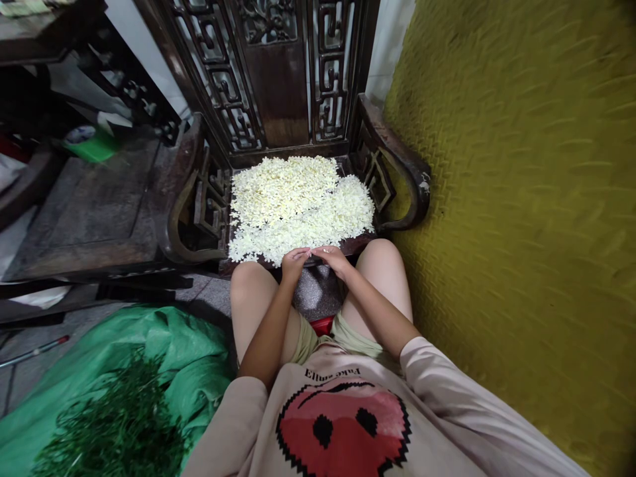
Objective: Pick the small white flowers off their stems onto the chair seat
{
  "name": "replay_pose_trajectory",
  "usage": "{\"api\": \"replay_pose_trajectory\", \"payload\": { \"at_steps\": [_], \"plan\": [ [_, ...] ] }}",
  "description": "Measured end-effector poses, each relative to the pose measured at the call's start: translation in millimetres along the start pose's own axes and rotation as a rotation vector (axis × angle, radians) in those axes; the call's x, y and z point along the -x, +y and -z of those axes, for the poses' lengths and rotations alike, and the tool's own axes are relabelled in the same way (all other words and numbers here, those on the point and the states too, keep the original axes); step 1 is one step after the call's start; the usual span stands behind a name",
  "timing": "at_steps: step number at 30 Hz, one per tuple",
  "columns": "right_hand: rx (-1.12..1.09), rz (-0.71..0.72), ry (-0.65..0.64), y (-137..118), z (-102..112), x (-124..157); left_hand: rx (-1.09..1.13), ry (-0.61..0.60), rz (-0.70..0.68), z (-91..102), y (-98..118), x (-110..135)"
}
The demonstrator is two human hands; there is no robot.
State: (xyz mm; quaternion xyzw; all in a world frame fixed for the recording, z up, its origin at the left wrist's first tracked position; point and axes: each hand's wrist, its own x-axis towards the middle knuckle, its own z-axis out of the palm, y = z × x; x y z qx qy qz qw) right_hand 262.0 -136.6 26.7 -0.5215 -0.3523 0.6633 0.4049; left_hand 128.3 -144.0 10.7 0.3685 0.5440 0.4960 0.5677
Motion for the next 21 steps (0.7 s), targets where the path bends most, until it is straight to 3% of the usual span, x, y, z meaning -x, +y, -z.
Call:
{"api": "replay_pose_trajectory", "payload": {
  "at_steps": [21],
  "plan": [
    [-0.001, 0.027, -0.018, 4.9, 2.3, -2.6, 0.047, 0.011, 0.066, -0.8, 4.9, 1.1]
  ]
}}
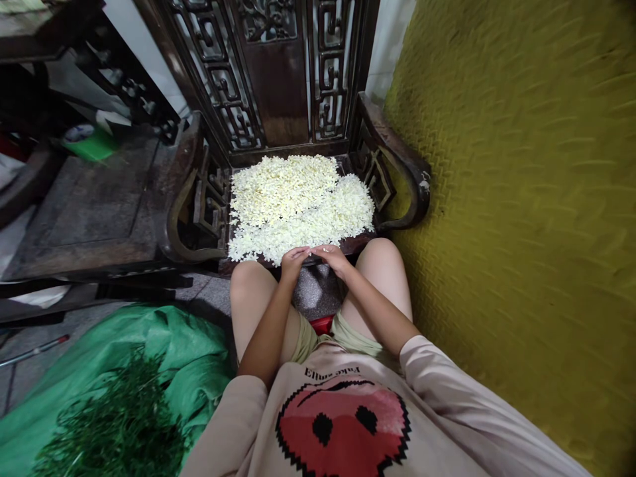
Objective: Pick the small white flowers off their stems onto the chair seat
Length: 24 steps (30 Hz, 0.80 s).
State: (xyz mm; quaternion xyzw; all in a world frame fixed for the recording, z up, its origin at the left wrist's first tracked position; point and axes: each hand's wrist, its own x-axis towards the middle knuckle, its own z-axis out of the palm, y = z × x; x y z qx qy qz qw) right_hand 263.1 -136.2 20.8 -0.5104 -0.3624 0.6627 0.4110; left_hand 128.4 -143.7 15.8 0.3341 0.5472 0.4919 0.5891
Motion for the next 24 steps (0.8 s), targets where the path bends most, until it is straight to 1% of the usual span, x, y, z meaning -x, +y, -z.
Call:
{"api": "replay_pose_trajectory", "payload": {
  "at_steps": [6, 18, 24],
  "plan": [
    [0.004, -0.024, 0.007, -3.4, -1.9, 2.4, 0.018, 0.01, 0.011, 0.4, -1.7, -1.5],
    [0.036, -0.002, 0.008, -2.7, -1.4, 1.9, 0.018, -0.018, 0.016, 1.0, -1.6, -2.1],
    [0.032, -0.005, 0.009, -1.4, -0.1, 1.5, 0.02, -0.003, 0.026, 0.7, -2.4, -2.8]
  ]
}}
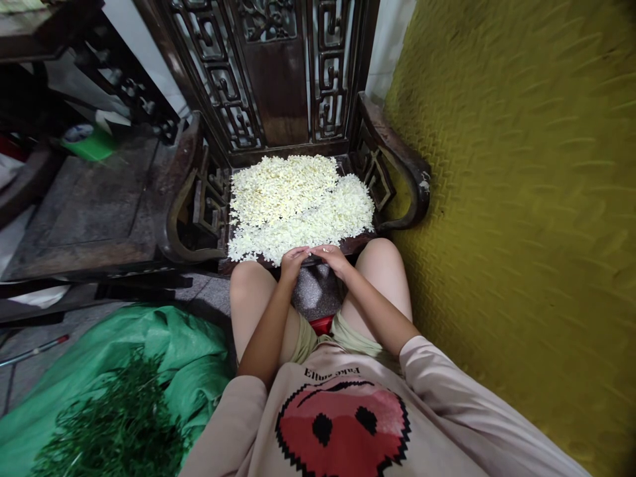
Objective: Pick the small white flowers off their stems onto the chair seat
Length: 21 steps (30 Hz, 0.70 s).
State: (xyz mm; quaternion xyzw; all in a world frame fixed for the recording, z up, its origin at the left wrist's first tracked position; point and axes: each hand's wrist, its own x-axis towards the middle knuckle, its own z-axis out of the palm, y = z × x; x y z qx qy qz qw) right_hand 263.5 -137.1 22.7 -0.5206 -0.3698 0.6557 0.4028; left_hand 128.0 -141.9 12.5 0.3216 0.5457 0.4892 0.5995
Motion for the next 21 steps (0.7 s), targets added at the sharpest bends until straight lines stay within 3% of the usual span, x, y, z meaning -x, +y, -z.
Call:
{"api": "replay_pose_trajectory", "payload": {
  "at_steps": [13, 21],
  "plan": [
    [0.004, 0.019, 0.014, -0.4, 0.0, -0.5, 0.02, -0.017, 0.029, -0.2, -1.9, -1.2],
    [0.078, 0.111, 0.053, 3.9, -0.6, -2.3, -0.08, -0.022, -0.062, -1.7, 1.1, 1.5]
  ]
}}
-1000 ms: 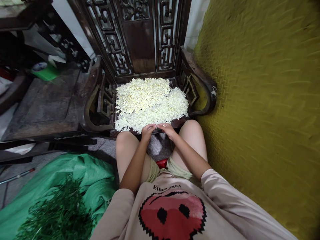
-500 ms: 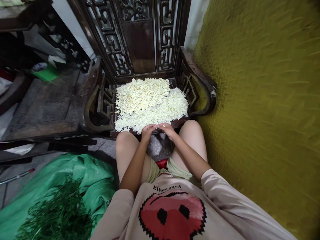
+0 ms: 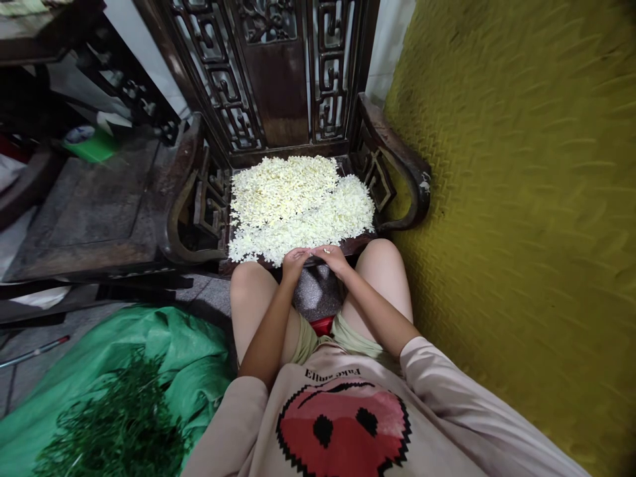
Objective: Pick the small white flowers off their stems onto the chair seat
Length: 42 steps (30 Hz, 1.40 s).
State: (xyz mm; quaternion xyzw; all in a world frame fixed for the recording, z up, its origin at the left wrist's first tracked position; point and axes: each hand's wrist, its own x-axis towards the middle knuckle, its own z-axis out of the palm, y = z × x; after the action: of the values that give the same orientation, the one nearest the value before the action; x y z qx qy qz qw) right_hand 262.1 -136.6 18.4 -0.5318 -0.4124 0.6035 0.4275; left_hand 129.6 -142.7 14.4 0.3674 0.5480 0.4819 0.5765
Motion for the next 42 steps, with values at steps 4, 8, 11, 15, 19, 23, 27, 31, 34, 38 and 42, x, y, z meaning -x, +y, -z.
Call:
{"api": "replay_pose_trajectory", "payload": {
  "at_steps": [4, 8, 11, 15, 19, 23, 27, 31, 34, 38, 42],
  "plan": [
    [0.017, 0.012, 0.018, 1.5, 0.1, -1.1, -0.005, -0.016, -0.029, -0.4, -1.0, -0.6],
    [0.001, 0.011, 0.025, 3.1, 0.8, -1.9, -0.001, -0.014, -0.051, -1.1, -2.3, -0.9],
    [0.018, 0.014, 0.027, 2.4, 0.8, -1.6, -0.027, -0.008, -0.065, -2.0, -1.4, 0.4],
    [0.044, 0.03, 0.008, 1.9, 1.1, -1.4, -0.09, 0.002, -0.063, -2.0, -0.7, 1.6],
    [0.09, 0.045, 0.002, 4.9, 2.2, -2.4, -0.149, -0.008, -0.097, -0.8, -4.1, 0.0],
    [0.096, 0.055, -0.021, 6.0, 2.4, -2.7, -0.241, 0.007, -0.165, 0.6, -7.6, -1.8],
    [0.104, 0.051, -0.046, 4.8, 1.3, -2.0, -0.303, 0.015, -0.197, 0.6, -8.0, -1.9],
    [0.074, 0.053, -0.065, 6.3, 1.0, -2.6, -0.309, 0.02, -0.179, -0.6, -6.6, -0.7],
    [0.038, 0.046, -0.073, 7.4, 0.9, -3.1, -0.289, 0.018, -0.162, -1.0, -5.9, -0.2],
    [0.01, 0.022, -0.062, 5.1, 0.2, -2.2, -0.237, 0.024, -0.129, -0.4, -6.6, -1.0],
    [0.007, -0.004, -0.027, 1.8, 0.1, -1.4, -0.203, 0.016, -0.12, 0.6, -7.1, -2.1]
  ]
}}
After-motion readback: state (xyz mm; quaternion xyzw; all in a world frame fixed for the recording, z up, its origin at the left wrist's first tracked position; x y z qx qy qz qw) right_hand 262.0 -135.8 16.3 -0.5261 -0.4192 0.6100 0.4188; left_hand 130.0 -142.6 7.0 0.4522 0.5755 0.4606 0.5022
